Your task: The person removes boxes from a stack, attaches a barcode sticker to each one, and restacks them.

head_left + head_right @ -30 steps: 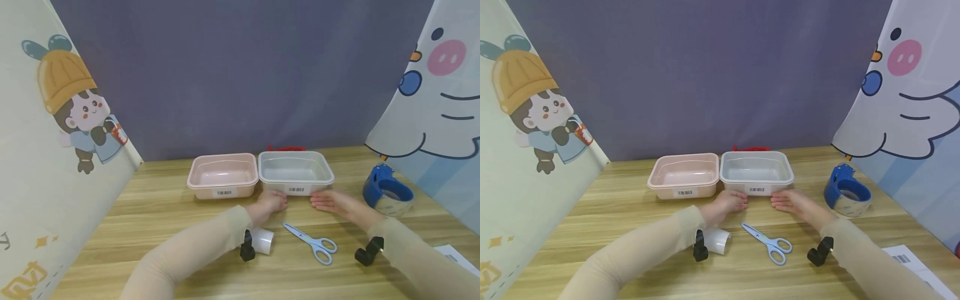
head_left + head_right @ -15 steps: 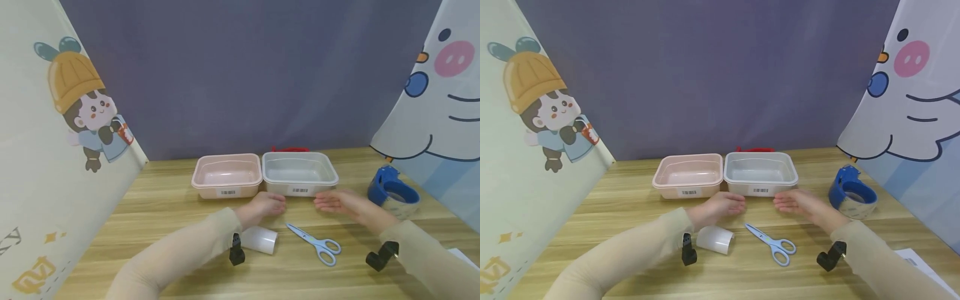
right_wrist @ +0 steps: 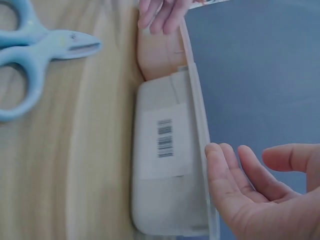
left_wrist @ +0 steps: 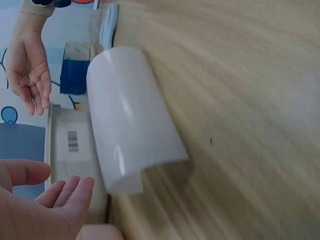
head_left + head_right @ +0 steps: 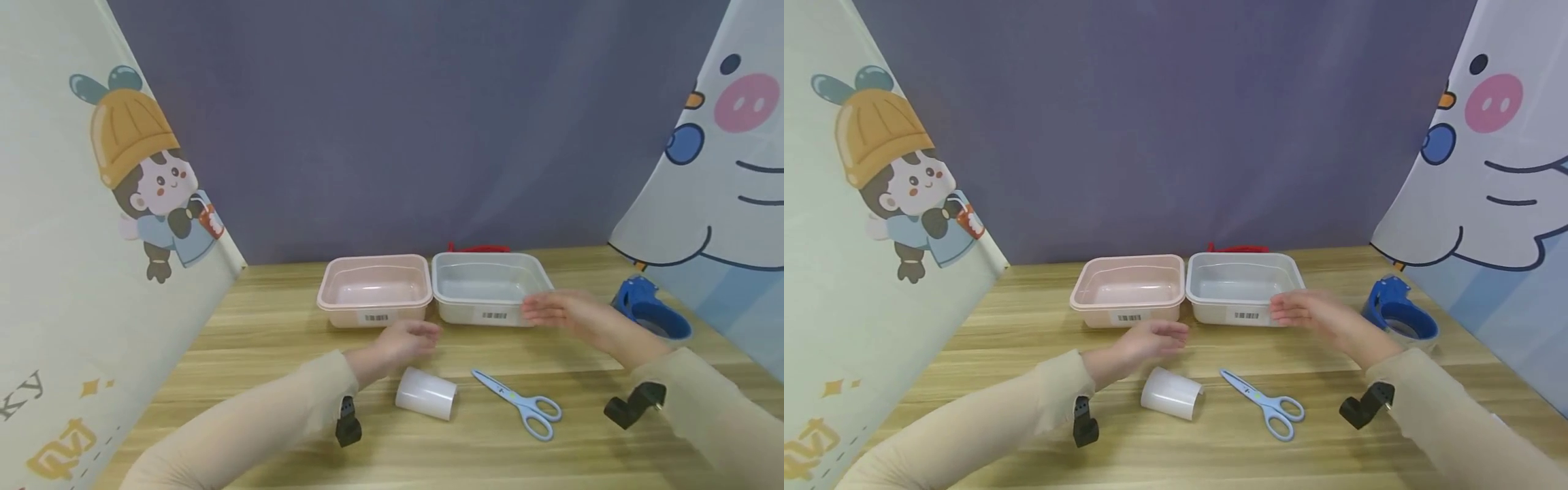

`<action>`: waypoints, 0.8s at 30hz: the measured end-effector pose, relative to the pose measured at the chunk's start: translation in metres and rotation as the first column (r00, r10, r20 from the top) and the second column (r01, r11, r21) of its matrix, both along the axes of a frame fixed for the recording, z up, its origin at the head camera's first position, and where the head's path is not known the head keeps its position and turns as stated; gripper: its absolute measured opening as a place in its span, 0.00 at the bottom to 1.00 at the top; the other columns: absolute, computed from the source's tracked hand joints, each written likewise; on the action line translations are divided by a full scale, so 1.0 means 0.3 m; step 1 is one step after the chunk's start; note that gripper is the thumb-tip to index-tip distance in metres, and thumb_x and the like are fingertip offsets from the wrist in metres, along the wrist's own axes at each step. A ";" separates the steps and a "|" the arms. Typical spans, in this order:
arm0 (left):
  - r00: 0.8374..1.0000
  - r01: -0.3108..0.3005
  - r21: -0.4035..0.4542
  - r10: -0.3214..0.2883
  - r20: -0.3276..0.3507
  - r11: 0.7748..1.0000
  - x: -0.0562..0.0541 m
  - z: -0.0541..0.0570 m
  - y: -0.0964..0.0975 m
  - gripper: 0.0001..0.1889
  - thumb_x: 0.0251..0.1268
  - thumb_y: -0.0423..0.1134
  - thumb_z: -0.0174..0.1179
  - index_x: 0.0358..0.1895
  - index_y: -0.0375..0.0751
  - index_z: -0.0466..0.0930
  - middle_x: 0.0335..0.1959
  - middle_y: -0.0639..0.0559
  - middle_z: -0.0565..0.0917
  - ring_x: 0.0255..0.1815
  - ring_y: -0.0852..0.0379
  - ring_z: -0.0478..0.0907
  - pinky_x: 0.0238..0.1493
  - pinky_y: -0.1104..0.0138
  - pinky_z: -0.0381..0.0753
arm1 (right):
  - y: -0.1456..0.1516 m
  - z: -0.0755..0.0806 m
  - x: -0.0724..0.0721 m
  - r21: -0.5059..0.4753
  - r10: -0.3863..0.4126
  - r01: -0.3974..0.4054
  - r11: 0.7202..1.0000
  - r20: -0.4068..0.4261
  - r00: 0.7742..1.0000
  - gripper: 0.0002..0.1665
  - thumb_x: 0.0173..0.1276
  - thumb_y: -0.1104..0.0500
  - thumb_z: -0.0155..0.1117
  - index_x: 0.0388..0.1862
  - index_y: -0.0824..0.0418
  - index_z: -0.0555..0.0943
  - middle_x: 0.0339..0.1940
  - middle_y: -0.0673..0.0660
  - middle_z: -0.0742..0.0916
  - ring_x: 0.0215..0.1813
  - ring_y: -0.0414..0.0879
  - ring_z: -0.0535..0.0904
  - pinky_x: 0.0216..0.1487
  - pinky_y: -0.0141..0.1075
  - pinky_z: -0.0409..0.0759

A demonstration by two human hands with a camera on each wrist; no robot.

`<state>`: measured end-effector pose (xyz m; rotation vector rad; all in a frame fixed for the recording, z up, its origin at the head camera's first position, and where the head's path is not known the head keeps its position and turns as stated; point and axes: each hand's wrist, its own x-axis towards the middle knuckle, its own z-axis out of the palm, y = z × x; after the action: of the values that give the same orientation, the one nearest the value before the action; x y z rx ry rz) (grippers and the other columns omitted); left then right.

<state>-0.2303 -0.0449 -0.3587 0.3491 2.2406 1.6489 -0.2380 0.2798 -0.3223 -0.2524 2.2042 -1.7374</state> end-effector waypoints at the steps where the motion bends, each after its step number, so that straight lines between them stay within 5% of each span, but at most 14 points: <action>1: 1.000 0.003 -0.010 -0.003 -0.021 1.000 -0.001 0.008 -0.016 0.20 0.64 0.26 0.55 0.60 0.28 0.74 0.57 0.35 0.80 0.58 0.42 0.78 0.60 0.59 0.80 | 0.004 0.009 -0.006 0.000 -0.008 0.008 1.000 -0.005 1.000 0.32 0.78 0.57 0.47 0.68 0.82 0.58 0.52 0.55 0.86 0.51 0.39 0.84 0.57 0.32 0.82; 5: 0.997 0.006 -0.026 -0.008 -0.081 1.000 -0.010 0.051 -0.080 0.20 0.67 0.29 0.53 0.61 0.27 0.72 0.59 0.34 0.79 0.62 0.42 0.75 0.65 0.56 0.76 | 0.017 0.037 -0.028 0.019 -0.035 0.036 0.999 -0.038 0.999 0.32 0.78 0.59 0.46 0.69 0.81 0.56 0.51 0.51 0.86 0.50 0.35 0.83 0.57 0.31 0.81; 9: 0.992 -0.054 -0.006 0.053 -0.112 0.999 -0.019 0.086 -0.127 0.21 0.68 0.30 0.54 0.63 0.30 0.72 0.59 0.35 0.79 0.62 0.43 0.75 0.67 0.56 0.74 | 0.026 0.048 -0.045 0.047 -0.058 0.062 0.997 -0.082 0.995 0.30 0.78 0.63 0.44 0.70 0.80 0.55 0.48 0.44 0.85 0.49 0.31 0.82 0.57 0.30 0.81; 18: 0.973 -0.171 0.036 0.174 -0.151 0.985 -0.042 0.093 -0.259 0.23 0.69 0.32 0.55 0.67 0.34 0.69 0.64 0.38 0.76 0.66 0.43 0.72 0.71 0.51 0.68 | 0.027 0.053 -0.081 0.086 -0.143 0.155 0.984 -0.129 0.981 0.33 0.78 0.56 0.46 0.72 0.77 0.54 0.42 0.34 0.83 0.45 0.25 0.80 0.54 0.25 0.81; 22: 0.954 -0.221 0.048 0.226 -0.196 0.974 -0.062 0.114 -0.327 0.25 0.69 0.33 0.55 0.68 0.32 0.66 0.68 0.36 0.70 0.71 0.41 0.65 0.74 0.52 0.62 | 0.036 0.057 -0.103 0.140 -0.177 0.201 0.970 -0.167 0.970 0.37 0.76 0.54 0.51 0.73 0.74 0.54 0.47 0.37 0.81 0.43 0.22 0.78 0.63 0.35 0.78; 24: 0.946 -0.236 0.041 0.239 -0.218 0.971 -0.073 0.124 -0.359 0.27 0.69 0.33 0.55 0.69 0.30 0.63 0.71 0.36 0.66 0.74 0.41 0.60 0.76 0.54 0.59 | 0.042 0.059 -0.114 0.177 -0.202 0.234 0.956 -0.180 0.963 0.38 0.76 0.52 0.52 0.74 0.72 0.54 0.55 0.47 0.81 0.42 0.21 0.75 0.69 0.43 0.73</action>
<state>-0.2521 -0.1525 -0.3214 0.2879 2.5213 1.8262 -0.2722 0.2924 -0.3047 -0.1062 2.5875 -1.6389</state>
